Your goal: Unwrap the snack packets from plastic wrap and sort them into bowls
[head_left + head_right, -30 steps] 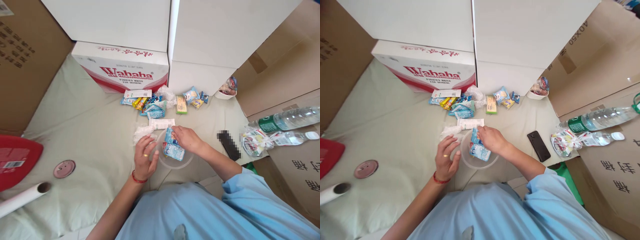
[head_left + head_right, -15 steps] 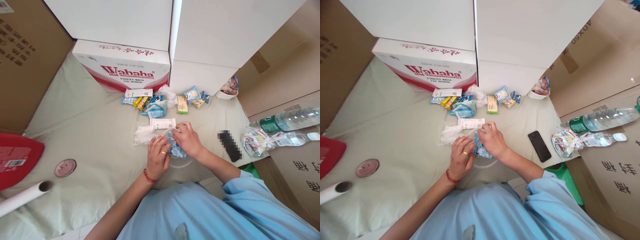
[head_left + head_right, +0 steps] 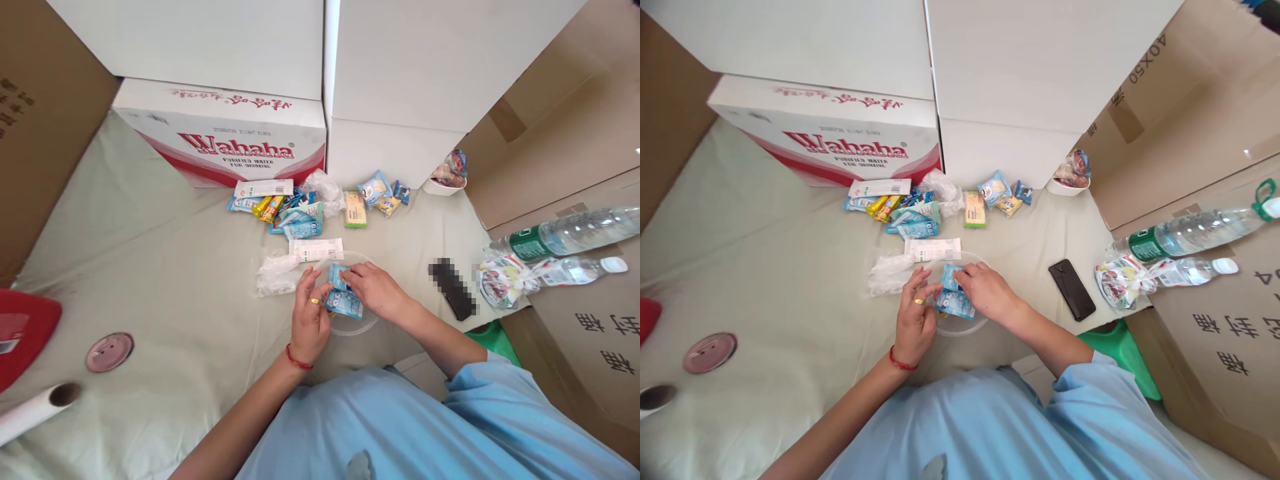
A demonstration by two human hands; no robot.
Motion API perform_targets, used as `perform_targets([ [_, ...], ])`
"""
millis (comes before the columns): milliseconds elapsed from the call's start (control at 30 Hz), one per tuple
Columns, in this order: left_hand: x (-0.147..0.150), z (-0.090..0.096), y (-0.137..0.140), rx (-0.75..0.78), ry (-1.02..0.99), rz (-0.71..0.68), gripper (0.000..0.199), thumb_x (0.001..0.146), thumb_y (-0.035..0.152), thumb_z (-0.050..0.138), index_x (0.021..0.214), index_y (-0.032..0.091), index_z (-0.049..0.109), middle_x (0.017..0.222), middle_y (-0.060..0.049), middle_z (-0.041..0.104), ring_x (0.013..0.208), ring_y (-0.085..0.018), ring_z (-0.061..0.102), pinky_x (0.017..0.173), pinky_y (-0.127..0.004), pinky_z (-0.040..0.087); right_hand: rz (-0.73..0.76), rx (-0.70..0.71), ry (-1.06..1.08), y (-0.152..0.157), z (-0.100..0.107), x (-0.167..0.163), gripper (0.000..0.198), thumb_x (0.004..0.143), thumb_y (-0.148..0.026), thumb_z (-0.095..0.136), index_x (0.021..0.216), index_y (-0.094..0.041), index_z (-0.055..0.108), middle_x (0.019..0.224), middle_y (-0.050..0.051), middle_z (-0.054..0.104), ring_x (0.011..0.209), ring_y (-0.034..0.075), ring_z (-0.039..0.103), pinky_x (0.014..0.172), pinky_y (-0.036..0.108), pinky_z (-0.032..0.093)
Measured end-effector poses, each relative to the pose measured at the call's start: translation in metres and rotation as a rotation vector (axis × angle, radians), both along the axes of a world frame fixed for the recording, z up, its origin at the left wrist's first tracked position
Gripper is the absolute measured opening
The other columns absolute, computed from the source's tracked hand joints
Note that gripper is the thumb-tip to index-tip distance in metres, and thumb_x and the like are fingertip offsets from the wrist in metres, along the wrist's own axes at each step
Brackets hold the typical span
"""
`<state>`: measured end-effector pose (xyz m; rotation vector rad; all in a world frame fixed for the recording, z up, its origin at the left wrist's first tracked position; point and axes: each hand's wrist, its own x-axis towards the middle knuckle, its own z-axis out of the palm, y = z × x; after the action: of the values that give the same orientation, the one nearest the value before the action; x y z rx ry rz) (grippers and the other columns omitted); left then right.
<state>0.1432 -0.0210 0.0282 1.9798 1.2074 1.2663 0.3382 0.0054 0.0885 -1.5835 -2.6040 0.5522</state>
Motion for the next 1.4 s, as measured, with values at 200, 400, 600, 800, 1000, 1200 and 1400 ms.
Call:
perform_targets([
  [200, -0.010, 0.007, -0.006, -0.001, 0.005, 0.051, 0.036, 0.096, 0.012, 0.058, 0.131, 0.022, 0.057, 0.145, -0.014, 0.056, 0.149, -0.030, 0.045, 0.122, -0.056, 0.043, -0.537, 0.320, 0.446, 0.065, 0.005, 0.066, 0.038, 0.108, -0.044, 0.044, 0.122, -0.024, 0.072, 0.113, 0.007, 0.077, 0.101, 0.022, 0.070, 0.091, 0.034, 0.053],
  [400, -0.014, 0.008, -0.014, 0.151, 0.153, -0.025, 0.040, 0.098, 0.013, 0.056, 0.136, 0.025, 0.059, 0.144, -0.011, 0.062, 0.152, -0.029, 0.043, 0.122, -0.055, 0.039, -0.935, 0.242, 0.300, 0.186, -0.014, 0.126, 0.058, 0.096, -0.055, 0.055, 0.135, -0.012, 0.062, 0.121, 0.017, 0.075, 0.115, 0.033, 0.068, 0.101, 0.046, 0.051],
  [600, -0.013, 0.003, -0.016, 0.194, 0.336, -0.100, 0.032, 0.098, 0.011, 0.055, 0.126, 0.023, 0.064, 0.146, -0.010, 0.065, 0.150, -0.027, 0.045, 0.125, -0.057, 0.031, -0.757, 0.204, 0.307, 0.211, -0.029, 0.103, 0.047, 0.079, -0.041, 0.073, 0.118, -0.017, 0.072, 0.113, 0.012, 0.077, 0.102, 0.031, 0.068, 0.095, 0.044, 0.053],
  [800, -0.013, -0.001, -0.015, 0.170, 0.300, -0.118, 0.031, 0.098, 0.012, 0.056, 0.126, 0.023, 0.065, 0.145, -0.011, 0.065, 0.146, -0.026, 0.049, 0.124, -0.056, 0.033, -0.685, 0.303, 0.647, 0.147, 0.011, 0.091, 0.048, 0.085, -0.056, 0.069, 0.115, -0.018, 0.071, 0.095, 0.004, 0.073, 0.084, 0.023, 0.065, 0.081, 0.035, 0.053],
  [1000, -0.009, -0.006, -0.011, 0.126, 0.131, -0.114, 0.035, 0.098, 0.014, 0.054, 0.129, 0.026, 0.063, 0.141, -0.010, 0.065, 0.141, -0.026, 0.053, 0.118, -0.053, 0.044, -0.158, -0.231, 0.708, 0.063, 0.047, 0.047, 0.049, 0.096, -0.064, 0.059, 0.116, -0.020, 0.070, 0.101, 0.003, 0.072, 0.090, 0.019, 0.065, 0.080, 0.029, 0.052],
  [1200, -0.017, -0.013, -0.012, 0.006, -0.173, 0.190, 0.017, 0.103, 0.022, 0.047, 0.118, 0.024, 0.057, 0.133, -0.011, 0.059, 0.142, -0.028, 0.051, 0.119, -0.058, 0.044, 0.130, -0.188, 0.315, 0.035, 0.036, 0.003, 0.031, 0.107, -0.039, 0.046, 0.118, -0.018, 0.068, 0.102, 0.009, 0.072, 0.095, 0.022, 0.065, 0.087, 0.032, 0.051],
  [1400, -0.027, 0.001, -0.010, 0.075, -0.210, 0.169, 0.029, 0.104, 0.021, 0.045, 0.131, 0.025, 0.055, 0.138, -0.010, 0.059, 0.145, -0.026, 0.048, 0.122, -0.056, 0.040, 0.158, -0.172, 0.089, 0.034, 0.042, -0.009, 0.025, 0.106, -0.033, 0.052, 0.122, -0.023, 0.070, 0.107, 0.008, 0.071, 0.095, 0.021, 0.066, 0.080, 0.030, 0.050],
])
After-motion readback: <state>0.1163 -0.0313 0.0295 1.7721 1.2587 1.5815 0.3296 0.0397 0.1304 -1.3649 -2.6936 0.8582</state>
